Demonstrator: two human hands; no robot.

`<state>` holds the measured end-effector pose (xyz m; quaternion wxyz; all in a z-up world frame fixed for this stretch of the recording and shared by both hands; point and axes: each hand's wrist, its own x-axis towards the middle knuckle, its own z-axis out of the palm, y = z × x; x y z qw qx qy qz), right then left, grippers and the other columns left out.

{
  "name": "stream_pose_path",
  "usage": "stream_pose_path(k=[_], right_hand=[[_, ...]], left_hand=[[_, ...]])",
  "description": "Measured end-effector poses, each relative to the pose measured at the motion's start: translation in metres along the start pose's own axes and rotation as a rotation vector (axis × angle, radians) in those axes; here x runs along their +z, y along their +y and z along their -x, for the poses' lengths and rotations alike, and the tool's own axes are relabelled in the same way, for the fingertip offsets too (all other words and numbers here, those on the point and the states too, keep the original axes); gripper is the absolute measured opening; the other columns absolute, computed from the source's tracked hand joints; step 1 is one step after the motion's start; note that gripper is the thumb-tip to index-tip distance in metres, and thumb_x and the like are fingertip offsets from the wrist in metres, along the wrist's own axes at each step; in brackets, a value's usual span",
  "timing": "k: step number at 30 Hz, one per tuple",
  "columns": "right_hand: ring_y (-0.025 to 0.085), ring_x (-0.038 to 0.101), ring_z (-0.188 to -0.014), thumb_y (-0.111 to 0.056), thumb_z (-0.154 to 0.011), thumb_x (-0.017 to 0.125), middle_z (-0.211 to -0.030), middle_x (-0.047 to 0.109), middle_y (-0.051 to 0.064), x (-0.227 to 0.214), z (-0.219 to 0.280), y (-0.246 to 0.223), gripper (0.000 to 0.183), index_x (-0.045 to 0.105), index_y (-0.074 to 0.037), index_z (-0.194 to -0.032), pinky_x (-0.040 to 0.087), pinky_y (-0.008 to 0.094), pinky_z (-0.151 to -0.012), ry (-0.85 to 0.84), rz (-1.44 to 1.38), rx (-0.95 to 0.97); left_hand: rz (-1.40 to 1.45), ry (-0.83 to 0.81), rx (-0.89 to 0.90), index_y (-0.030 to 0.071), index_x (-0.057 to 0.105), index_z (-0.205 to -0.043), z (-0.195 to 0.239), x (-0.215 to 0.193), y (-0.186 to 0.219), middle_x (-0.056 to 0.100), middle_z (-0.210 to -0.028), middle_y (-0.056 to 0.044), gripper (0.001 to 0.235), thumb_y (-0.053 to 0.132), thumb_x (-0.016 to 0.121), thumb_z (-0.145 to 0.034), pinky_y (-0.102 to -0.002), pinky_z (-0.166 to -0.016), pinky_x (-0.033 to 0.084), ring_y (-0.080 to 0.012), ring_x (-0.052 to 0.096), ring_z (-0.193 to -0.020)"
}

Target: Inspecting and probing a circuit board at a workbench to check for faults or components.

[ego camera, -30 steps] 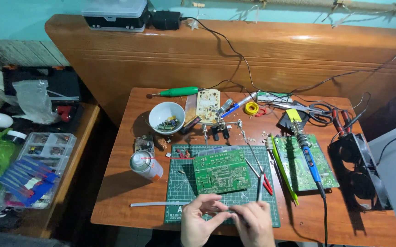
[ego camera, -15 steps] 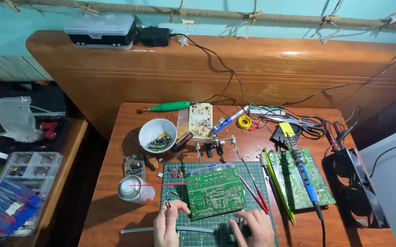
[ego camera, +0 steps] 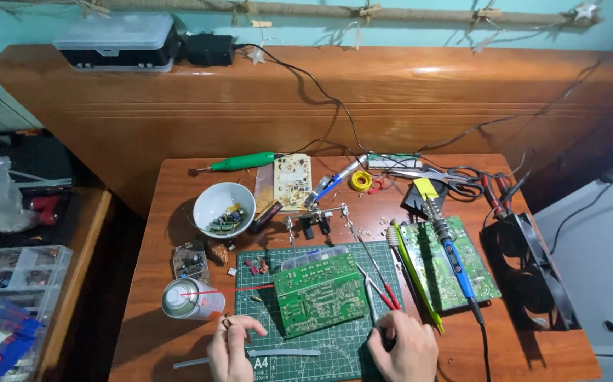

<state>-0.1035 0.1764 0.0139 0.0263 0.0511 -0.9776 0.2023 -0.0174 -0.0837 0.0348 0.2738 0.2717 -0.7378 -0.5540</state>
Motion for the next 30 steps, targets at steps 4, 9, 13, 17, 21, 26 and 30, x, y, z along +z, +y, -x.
stream_pose_path(k=[4, 9, 13, 17, 21, 26, 30], right_hand=[[0.009, 0.055, -0.054, -0.042, -0.079, 0.065, -0.061, 0.061, -0.011, -0.001, -0.006, 0.013, 0.018, 0.062, -0.025, -0.073, 0.042, 0.031, -0.057, 0.063, 0.024, -0.067], [0.008, 0.046, -0.048, -0.033, -0.084, 0.066, -0.055, 0.051, -0.007, -0.002, -0.015, 0.023, 0.019, 0.059, -0.019, -0.072, 0.041, 0.027, -0.044, 0.191, 0.012, -0.158], [0.014, 0.056, -0.060, -0.031, -0.087, 0.067, -0.069, 0.060, 0.000, -0.010, -0.018, 0.007, 0.019, 0.058, -0.015, -0.082, 0.048, 0.030, -0.056, 0.172, -0.177, -0.119], [0.021, 0.068, -0.100, -0.035, -0.085, 0.067, -0.111, 0.070, 0.010, -0.027, -0.021, -0.033, 0.045, 0.059, -0.008, -0.120, 0.056, 0.033, -0.085, 0.037, -0.511, -0.170], [0.023, 0.064, -0.123, -0.031, -0.084, 0.070, -0.133, 0.065, 0.011, -0.030, -0.033, -0.053, 0.061, 0.046, -0.008, -0.134, 0.054, 0.036, -0.094, -0.115, -0.635, -0.148], [0.028, 0.054, -0.134, -0.040, -0.083, 0.067, -0.145, 0.054, 0.012, -0.028, -0.048, -0.059, 0.069, 0.038, -0.015, -0.141, 0.047, 0.048, -0.104, -0.246, -0.620, -0.102], [0.030, 0.055, -0.133, -0.038, -0.084, 0.066, -0.143, 0.055, 0.018, -0.021, -0.049, -0.055, 0.067, 0.040, -0.014, -0.141, 0.047, 0.046, -0.106, -0.263, -0.620, -0.086]], left_hand=[[-0.052, -0.046, -0.010, 0.011, 0.069, -0.069, 0.003, 0.001, 0.001, 0.075, -0.073, -0.001, 0.049, 0.028, 0.035, -0.099, -0.031, -0.064, 0.048, -0.0167, 0.064, -0.067], [-0.071, -0.106, -0.010, 0.011, 0.070, -0.073, 0.005, 0.003, -0.002, 0.075, -0.078, 0.000, 0.050, 0.033, 0.035, -0.101, -0.031, -0.069, 0.046, -0.0166, 0.062, -0.065], [0.021, -0.102, 0.078, 0.010, 0.056, -0.070, 0.004, 0.006, -0.010, 0.055, -0.065, -0.001, 0.044, 0.031, 0.035, -0.103, -0.029, -0.058, 0.040, -0.0145, 0.048, -0.057], [0.040, -0.152, 0.081, 0.006, 0.066, -0.093, 0.000, 0.012, 0.005, 0.068, -0.108, -0.007, 0.041, 0.032, 0.035, -0.102, -0.033, -0.084, 0.056, -0.0204, 0.067, -0.102], [0.156, -0.184, -0.098, 0.006, 0.061, -0.124, -0.005, 0.016, 0.018, 0.067, -0.130, -0.013, 0.050, 0.041, 0.039, -0.097, -0.037, -0.098, 0.054, -0.0299, 0.071, -0.113], [0.310, -0.342, -0.214, 0.002, 0.045, -0.144, -0.007, 0.015, 0.020, 0.048, -0.150, -0.019, 0.061, 0.041, 0.032, -0.099, -0.045, -0.113, 0.044, -0.0341, 0.048, -0.139], [0.277, -0.366, -0.335, 0.007, 0.045, -0.146, -0.011, 0.016, 0.009, 0.046, -0.152, -0.018, 0.067, 0.049, 0.033, -0.095, -0.042, -0.115, 0.040, -0.0349, 0.050, -0.138]])
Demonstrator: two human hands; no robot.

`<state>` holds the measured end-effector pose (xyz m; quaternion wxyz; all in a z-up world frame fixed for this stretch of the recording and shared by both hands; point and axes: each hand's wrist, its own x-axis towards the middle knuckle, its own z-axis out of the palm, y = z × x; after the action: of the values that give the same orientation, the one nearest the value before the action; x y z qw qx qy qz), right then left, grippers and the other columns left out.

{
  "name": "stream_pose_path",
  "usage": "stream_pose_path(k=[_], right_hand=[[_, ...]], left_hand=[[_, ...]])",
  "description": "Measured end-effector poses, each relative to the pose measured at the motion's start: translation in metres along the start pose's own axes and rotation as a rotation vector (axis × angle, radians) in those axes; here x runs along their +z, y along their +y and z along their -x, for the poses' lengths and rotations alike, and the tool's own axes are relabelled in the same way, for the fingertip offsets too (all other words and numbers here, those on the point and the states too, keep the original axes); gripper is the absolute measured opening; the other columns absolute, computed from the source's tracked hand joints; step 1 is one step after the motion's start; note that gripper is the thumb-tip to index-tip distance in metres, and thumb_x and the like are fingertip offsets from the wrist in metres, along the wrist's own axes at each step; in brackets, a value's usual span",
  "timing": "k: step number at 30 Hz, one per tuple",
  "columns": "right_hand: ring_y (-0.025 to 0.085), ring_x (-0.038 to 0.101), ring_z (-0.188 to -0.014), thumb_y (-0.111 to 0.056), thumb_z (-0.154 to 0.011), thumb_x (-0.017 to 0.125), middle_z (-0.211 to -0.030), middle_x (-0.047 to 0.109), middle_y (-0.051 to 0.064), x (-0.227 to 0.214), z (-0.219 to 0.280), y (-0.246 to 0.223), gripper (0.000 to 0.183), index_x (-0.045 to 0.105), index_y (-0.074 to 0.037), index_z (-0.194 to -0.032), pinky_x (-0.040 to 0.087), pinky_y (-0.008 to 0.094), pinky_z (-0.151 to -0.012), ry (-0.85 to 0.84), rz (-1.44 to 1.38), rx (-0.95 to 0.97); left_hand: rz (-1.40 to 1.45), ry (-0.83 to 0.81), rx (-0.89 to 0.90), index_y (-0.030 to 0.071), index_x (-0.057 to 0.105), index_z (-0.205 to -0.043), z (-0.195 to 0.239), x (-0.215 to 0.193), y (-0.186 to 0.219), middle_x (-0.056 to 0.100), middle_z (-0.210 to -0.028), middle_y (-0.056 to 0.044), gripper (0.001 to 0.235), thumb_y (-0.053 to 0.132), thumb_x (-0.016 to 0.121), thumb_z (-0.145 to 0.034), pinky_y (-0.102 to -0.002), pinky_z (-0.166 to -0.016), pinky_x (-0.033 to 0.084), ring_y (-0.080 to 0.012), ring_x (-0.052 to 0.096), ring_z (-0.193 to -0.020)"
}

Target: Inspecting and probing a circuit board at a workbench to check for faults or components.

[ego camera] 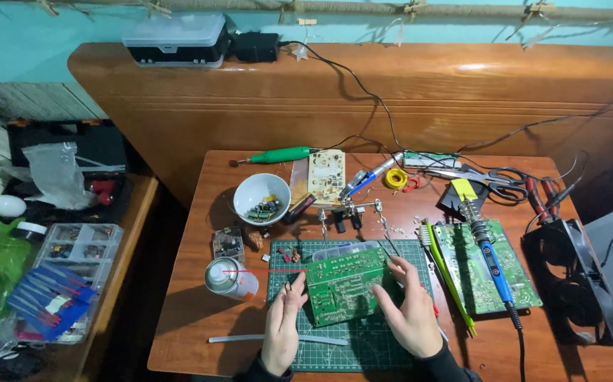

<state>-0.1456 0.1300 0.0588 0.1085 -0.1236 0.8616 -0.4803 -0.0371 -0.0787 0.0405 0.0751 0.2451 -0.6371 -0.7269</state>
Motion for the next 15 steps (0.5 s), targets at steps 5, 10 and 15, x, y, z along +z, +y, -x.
stream_pose_path(k=[5, 10, 15], right_hand=[[0.032, 0.054, -0.133, -0.036, -0.090, 0.059, -0.144, 0.054, 0.016, 0.003, 0.004, 0.010, 0.063, 0.039, -0.012, -0.144, 0.048, 0.044, -0.103, 0.024, 0.033, -0.066], [0.031, 0.054, -0.134, -0.032, -0.091, 0.058, -0.143, 0.055, 0.015, 0.002, 0.009, 0.016, 0.060, 0.038, -0.014, -0.145, 0.053, 0.044, -0.095, 0.024, 0.070, -0.028], [0.027, 0.058, -0.131, -0.028, -0.090, 0.059, -0.140, 0.061, 0.009, -0.004, 0.014, 0.009, 0.057, 0.042, -0.016, -0.143, 0.056, 0.037, -0.083, 0.025, 0.082, 0.007]], left_hand=[[-0.076, -0.033, -0.040, 0.007, 0.046, -0.146, -0.002, 0.001, 0.002, 0.046, -0.152, -0.016, 0.071, 0.053, 0.031, -0.094, -0.044, -0.114, 0.042, -0.0363, 0.052, -0.136], [-0.065, -0.038, -0.035, 0.005, 0.052, -0.141, -0.003, -0.002, 0.002, 0.052, -0.148, -0.017, 0.068, 0.051, 0.034, -0.094, -0.041, -0.111, 0.047, -0.0332, 0.054, -0.135], [-0.063, -0.053, -0.031, 0.005, 0.054, -0.140, -0.003, -0.005, -0.001, 0.054, -0.147, -0.017, 0.065, 0.048, 0.035, -0.095, -0.041, -0.110, 0.048, -0.0330, 0.056, -0.134]])
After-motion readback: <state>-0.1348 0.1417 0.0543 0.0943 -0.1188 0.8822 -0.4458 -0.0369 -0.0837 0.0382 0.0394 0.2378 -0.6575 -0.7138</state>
